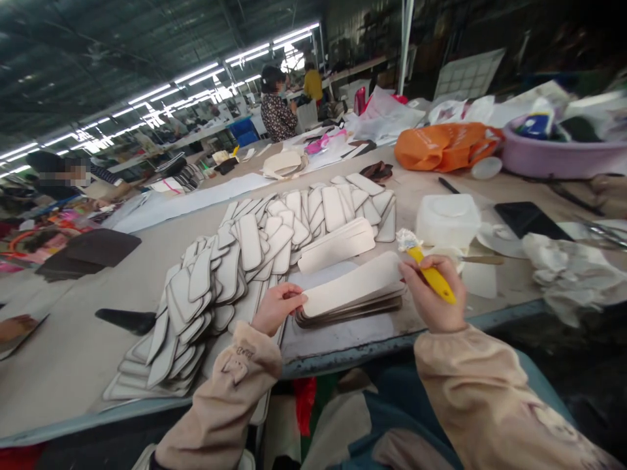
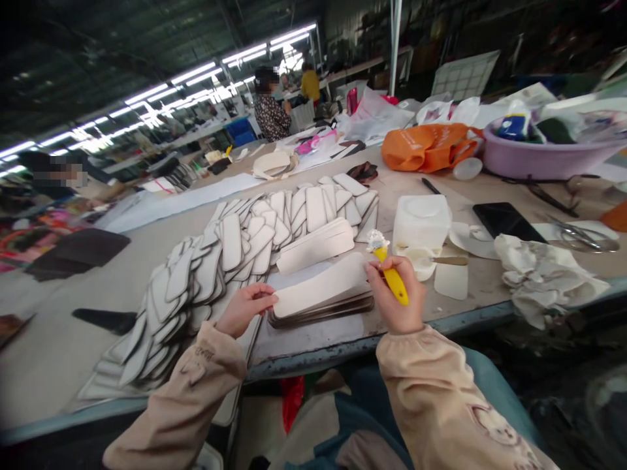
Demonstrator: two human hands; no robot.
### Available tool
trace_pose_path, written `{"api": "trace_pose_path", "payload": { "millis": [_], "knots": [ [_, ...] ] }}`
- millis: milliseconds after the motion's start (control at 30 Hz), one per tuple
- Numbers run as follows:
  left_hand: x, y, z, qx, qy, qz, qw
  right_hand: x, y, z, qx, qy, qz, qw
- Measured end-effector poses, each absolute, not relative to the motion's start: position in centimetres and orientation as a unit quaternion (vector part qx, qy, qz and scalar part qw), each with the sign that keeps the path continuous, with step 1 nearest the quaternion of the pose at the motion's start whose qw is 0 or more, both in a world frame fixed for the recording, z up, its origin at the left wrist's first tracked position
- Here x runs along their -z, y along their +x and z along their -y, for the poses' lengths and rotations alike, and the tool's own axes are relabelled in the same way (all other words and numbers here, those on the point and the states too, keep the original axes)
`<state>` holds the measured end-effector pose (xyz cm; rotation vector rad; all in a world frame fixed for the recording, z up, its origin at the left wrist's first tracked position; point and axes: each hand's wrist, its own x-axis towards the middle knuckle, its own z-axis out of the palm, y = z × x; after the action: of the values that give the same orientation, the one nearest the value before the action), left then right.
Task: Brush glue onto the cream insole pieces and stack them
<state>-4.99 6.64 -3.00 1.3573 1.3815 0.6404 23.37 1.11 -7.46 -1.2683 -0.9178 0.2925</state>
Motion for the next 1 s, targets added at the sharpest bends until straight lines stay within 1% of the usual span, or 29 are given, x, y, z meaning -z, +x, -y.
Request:
{"api": "trace_pose_path", "payload": {
  "millis": [133,267,367,467,600,800,1000],
  "knots": [
    [4.4,-4.8,-7.5,-0.277,0.588,-0.593,0.475,8.0,23.7,-1.3,0.002,-0.645,0.517,0.563],
    [5.8,-5.3,-8.0,-0.247,0.631,-0.610,0.410,8.3,24.0,-1.4,0.061,-0.685,0.568,0.451],
    [6.5,-5.6,-8.3,-0.226,0.651,-0.618,0.379,8.6,24.2,-1.5,0.092,-0.701,0.584,0.400],
    [6.7,-5.8,-8.3,-0.219,0.661,-0.624,0.355,9.2,24.4,-1.7,0.110,-0.705,0.592,0.375],
    [6.8,-5.9,-8.2,-0.218,0.675,-0.621,0.334,9.9,24.5,-1.8,0.116,-0.707,0.597,0.361],
    [6.6,-5.7,-7.9,-0.192,0.687,-0.627,0.313,9.8,24.4,-1.7,0.128,-0.729,0.590,0.323],
    [5.8,-5.4,-7.9,-0.161,0.693,-0.632,0.306,9.8,24.4,-1.7,0.106,-0.727,0.592,0.331]
  ]
}}
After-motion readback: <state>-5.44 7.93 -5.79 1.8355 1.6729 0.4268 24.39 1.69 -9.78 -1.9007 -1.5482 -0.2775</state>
